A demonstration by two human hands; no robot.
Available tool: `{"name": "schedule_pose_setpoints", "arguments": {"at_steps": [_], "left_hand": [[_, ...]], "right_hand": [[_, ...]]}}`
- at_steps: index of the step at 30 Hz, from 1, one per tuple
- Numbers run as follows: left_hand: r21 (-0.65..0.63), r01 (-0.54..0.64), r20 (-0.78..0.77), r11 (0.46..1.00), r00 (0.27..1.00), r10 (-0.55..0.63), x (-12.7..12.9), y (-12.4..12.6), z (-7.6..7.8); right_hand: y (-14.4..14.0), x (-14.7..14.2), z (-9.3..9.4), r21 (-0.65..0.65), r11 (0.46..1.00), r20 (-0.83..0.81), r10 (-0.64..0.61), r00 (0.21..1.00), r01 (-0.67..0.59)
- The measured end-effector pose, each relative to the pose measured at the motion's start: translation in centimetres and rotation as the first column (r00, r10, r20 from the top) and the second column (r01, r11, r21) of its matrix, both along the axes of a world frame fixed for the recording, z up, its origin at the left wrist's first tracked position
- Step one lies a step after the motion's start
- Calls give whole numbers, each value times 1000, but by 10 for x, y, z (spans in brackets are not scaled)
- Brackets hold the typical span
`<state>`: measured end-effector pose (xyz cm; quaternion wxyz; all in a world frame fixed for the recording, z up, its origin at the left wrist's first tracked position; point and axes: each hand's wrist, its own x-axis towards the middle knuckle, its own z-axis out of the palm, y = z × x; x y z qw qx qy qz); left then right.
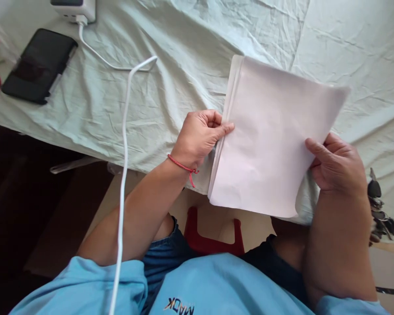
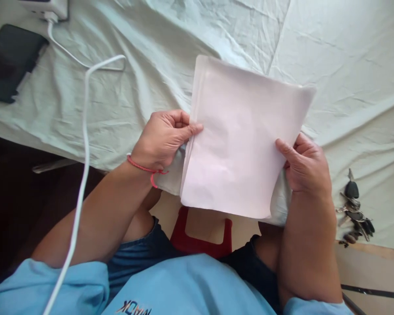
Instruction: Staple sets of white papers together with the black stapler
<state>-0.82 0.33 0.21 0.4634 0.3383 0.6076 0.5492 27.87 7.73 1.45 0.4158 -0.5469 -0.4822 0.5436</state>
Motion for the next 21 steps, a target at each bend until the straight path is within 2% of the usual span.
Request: {"name": "schedule_pose_setpoints", "arguments": {"at_steps": [5,8,12,17,21], "left_hand": [[19,89,36,996,995,-90,-2,-2,0],[5,106,18,994,994,-106,-2,-4,2],[16,35,-36,999,999,-35,-1,-5,2],[41,-21,-29,999,999,22,-1,-1,-1],[64,-105,-94,992,989,111,-1,1,-3]], "right_hand": [[1,-5,-1,26,997,-24,-68,997,68],[2,-6,-1,16,996,-31,-86,996,86],[1,-8,1,8,992,-4,-127,992,127],[3,-6,-2,66,985,-33,-155,987,157],[5,-4,-4,93,980,-35,-172,985,174]]}}
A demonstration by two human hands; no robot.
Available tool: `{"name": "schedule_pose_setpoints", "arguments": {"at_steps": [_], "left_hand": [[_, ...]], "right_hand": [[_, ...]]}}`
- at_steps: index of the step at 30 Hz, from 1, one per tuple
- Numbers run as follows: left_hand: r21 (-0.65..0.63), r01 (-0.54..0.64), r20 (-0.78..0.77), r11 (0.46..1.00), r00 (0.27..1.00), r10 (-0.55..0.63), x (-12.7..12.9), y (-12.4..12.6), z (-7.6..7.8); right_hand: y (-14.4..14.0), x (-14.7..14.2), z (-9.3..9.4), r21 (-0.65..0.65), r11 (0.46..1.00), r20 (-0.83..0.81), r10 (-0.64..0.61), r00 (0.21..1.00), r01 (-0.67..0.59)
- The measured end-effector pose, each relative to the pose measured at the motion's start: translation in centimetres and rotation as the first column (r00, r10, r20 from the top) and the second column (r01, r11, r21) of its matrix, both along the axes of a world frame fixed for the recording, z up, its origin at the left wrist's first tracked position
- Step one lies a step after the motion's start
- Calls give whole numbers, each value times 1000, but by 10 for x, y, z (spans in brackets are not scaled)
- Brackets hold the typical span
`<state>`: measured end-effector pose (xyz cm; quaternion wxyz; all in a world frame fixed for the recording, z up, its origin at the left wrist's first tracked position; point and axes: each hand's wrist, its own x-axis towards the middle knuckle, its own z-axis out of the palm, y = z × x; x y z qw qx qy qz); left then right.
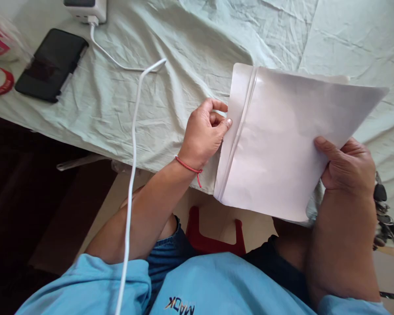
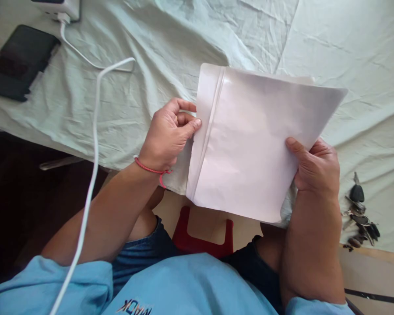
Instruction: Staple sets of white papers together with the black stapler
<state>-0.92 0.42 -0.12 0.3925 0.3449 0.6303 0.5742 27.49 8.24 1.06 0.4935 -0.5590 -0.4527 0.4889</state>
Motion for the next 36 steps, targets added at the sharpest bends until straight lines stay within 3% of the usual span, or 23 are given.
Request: {"name": "schedule_pose_setpoints", "arguments": {"at_steps": [3,10,18,22,31,36], "left_hand": [[27,-35,-63,999,997,36,1,-1,-1],[93,38,-172,995,985,-22,5,-3,-1],[33,91,-101,995,991,-88,6,-4,5],[30,57,-28,998,998,-56,4,-2,2],[52,-17,-44,998,999,19,7,1,-1],[38,-52,-55,998,997,54,6,0,-3]], "right_hand": [[1,-1,0,16,1000,-18,-4,1000,5],[0,0,0,37,999,-7,-11,1000,11],[0,-3,-1,11,1000,-26,6,1000,-6],[1,-2,-2,29,999,-19,33,999,-33],[9,8,-8,75,997,79,-37,996,31],[9,5,-8,101,993,29,-56,998,53]]}}
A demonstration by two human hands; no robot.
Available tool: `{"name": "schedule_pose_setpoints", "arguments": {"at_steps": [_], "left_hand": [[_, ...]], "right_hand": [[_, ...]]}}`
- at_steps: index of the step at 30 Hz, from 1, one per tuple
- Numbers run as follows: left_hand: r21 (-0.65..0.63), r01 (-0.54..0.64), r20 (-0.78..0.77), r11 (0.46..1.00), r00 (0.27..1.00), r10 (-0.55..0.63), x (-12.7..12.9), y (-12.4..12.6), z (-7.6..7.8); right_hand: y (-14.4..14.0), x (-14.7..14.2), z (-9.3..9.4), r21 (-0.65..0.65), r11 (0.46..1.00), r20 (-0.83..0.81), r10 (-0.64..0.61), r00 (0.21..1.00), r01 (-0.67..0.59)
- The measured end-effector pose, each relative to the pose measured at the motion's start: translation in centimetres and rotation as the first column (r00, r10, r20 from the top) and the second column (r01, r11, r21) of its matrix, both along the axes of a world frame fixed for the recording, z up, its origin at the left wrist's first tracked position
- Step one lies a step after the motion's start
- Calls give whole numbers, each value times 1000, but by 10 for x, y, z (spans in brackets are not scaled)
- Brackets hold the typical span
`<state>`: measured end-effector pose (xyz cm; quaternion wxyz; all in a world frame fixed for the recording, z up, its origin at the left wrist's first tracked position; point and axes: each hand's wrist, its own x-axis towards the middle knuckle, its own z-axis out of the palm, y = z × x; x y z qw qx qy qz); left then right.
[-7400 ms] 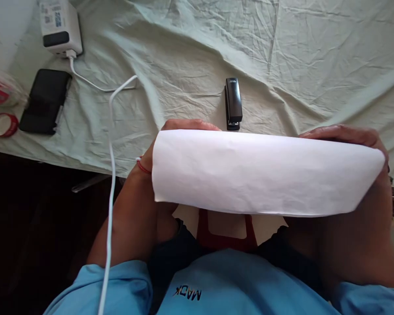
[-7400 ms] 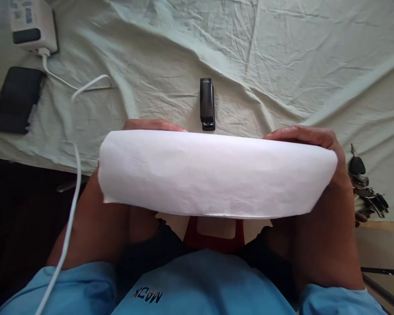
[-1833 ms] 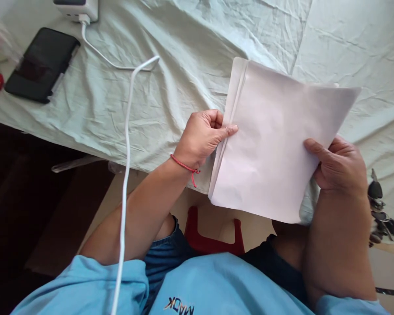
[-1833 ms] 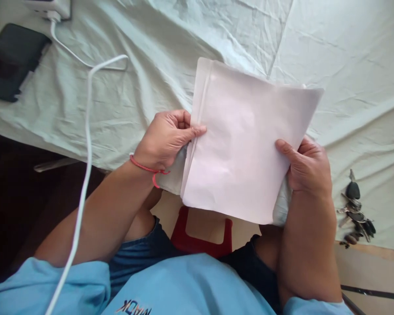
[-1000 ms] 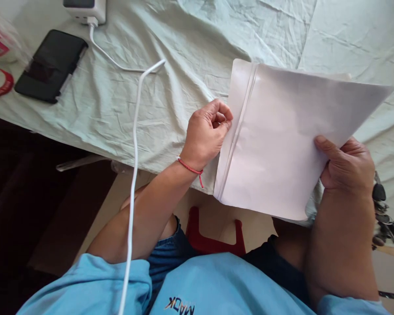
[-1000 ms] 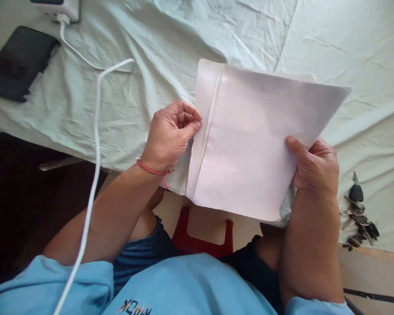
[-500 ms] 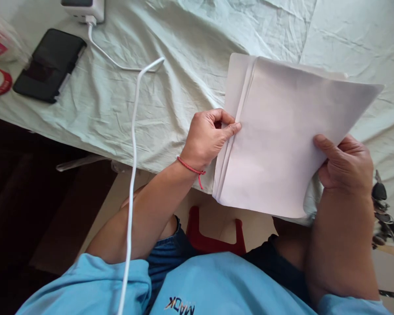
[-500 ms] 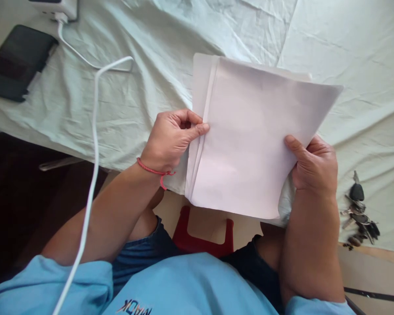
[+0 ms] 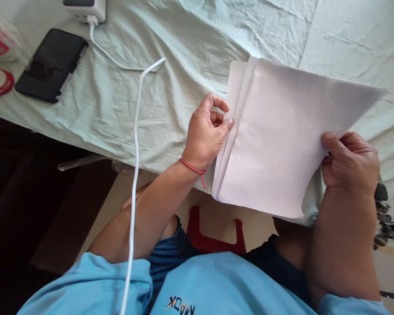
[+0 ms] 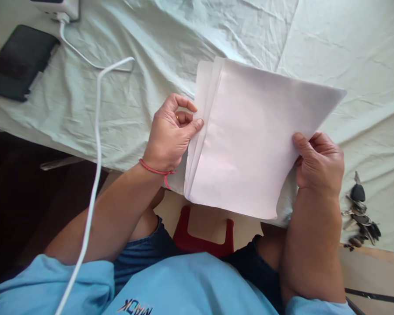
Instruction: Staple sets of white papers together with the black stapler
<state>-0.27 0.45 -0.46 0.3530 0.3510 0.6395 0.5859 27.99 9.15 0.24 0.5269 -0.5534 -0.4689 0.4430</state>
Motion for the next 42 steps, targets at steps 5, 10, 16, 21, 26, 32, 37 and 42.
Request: {"name": "schedule_pose_setpoints", "arguments": {"at_steps": [5,10,16,21,26,32,37,42], "left_hand": [[18,59,-64,998,996,-58,0,-2,0],[75,102,3,992,995,-103,1,-3,2],[43,115,-14,992,993,-115,0,-3,3],[76,82,88,994,992,-89,0,-2,4],[59,134,77,989,987,-138,1,-3,8],[36,137,14,990,990,-137,0,-3,7],[1,73,77,997,994,-73,0,-1,1],[37,45,78,998,996,-48,0,0,-3]], "right_hand": [[-2,-5,3,9,1000,-26,2,1000,-2],[-1,-5,3,4,1000,-34,-11,999,12],[0,-5,0,28,1000,-63,0,998,2],[-1,-7,1,39,999,-57,-2,998,5],[-1,-9,2,42,999,-87,-5,996,8],[-1,-7,1,40,999,-86,2,996,1],[0,-5,2,21,1000,-80,-19,997,20],[3,0,2,19,999,-12,-41,999,42]]}}
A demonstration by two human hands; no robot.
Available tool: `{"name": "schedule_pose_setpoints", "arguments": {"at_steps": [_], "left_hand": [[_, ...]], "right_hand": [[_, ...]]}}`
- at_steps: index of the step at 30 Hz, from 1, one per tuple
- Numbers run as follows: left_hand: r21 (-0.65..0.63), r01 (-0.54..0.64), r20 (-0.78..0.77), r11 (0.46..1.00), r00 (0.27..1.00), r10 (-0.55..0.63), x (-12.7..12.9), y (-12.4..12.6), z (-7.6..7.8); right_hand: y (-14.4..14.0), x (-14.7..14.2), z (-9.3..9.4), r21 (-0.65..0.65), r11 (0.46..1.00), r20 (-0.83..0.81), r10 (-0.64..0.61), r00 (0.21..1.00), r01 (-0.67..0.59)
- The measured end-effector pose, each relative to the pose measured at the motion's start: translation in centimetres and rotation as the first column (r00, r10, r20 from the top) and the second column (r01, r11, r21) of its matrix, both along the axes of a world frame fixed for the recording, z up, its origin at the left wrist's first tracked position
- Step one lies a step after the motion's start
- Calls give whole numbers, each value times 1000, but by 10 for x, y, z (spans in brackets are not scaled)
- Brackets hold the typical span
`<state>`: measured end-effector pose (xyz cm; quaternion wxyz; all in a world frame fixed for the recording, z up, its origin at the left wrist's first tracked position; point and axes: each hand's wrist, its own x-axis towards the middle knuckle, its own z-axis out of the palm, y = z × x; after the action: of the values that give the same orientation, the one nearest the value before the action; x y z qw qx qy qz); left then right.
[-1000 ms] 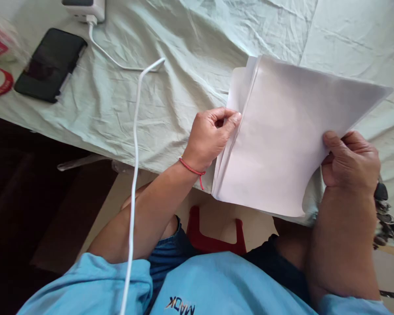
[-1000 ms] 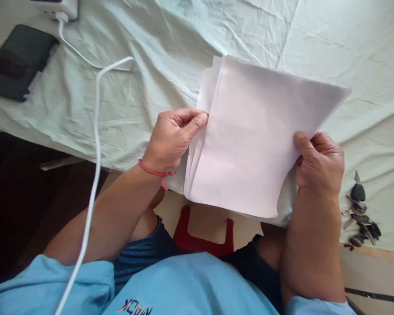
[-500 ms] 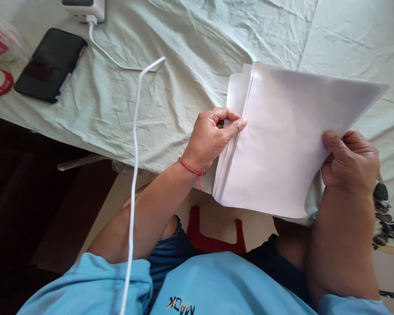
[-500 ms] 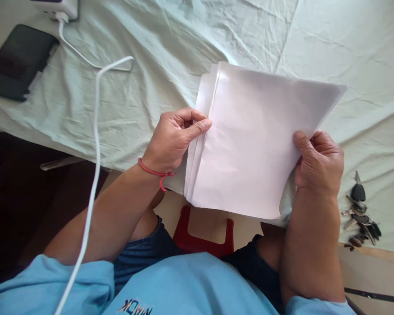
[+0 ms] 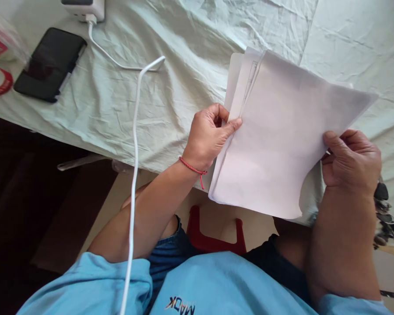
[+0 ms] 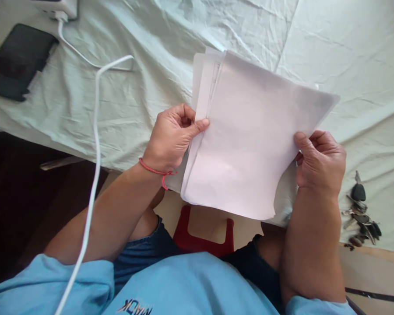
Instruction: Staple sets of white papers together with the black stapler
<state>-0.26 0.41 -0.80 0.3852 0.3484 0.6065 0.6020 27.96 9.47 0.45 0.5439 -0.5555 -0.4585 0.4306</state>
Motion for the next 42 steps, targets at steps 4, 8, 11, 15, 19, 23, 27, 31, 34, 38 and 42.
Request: {"name": "schedule_pose_setpoints", "arguments": {"at_steps": [4,8,11,15,19,23,27,31,34,38,42], "left_hand": [[14,-26,28,1000,999,26,1,1,-2],[31,-35,6,999,999,35,1,1,-4],[63,1,-50,998,999,2,1,0,-2],[70,48,-30,996,998,-46,2,-3,4],[28,56,-58,998,997,-54,3,-3,8],[-15,23,-23,1000,999,-24,2,-1,6],[-32,-39,31,999,999,40,1,1,2],[-26,-34,84,999,996,36,3,1,2],[-21,-52,134,998,989,55,5,1,2],[-59,-46,190,997,980,56,6,2,0],[-79,-20,200,997,979,36,8,1,0]], "right_hand": [[2,0,-1,42,999,-35,-14,999,16],[2,-2,-1,59,998,-38,-21,999,23],[3,-3,-1,72,997,-34,-26,999,28],[2,-4,0,79,996,-19,-41,999,43],[0,-5,1,71,996,-36,-44,998,47],[-1,-7,3,39,998,-11,-56,998,56],[-3,-10,6,14,997,-19,-78,997,79],[-3,-10,7,23,997,-34,-76,997,77],[-2,-8,5,47,996,-46,-79,996,81],[-1,-9,3,75,993,-68,-82,994,87],[0,-13,3,91,991,-80,-87,993,94]]}}
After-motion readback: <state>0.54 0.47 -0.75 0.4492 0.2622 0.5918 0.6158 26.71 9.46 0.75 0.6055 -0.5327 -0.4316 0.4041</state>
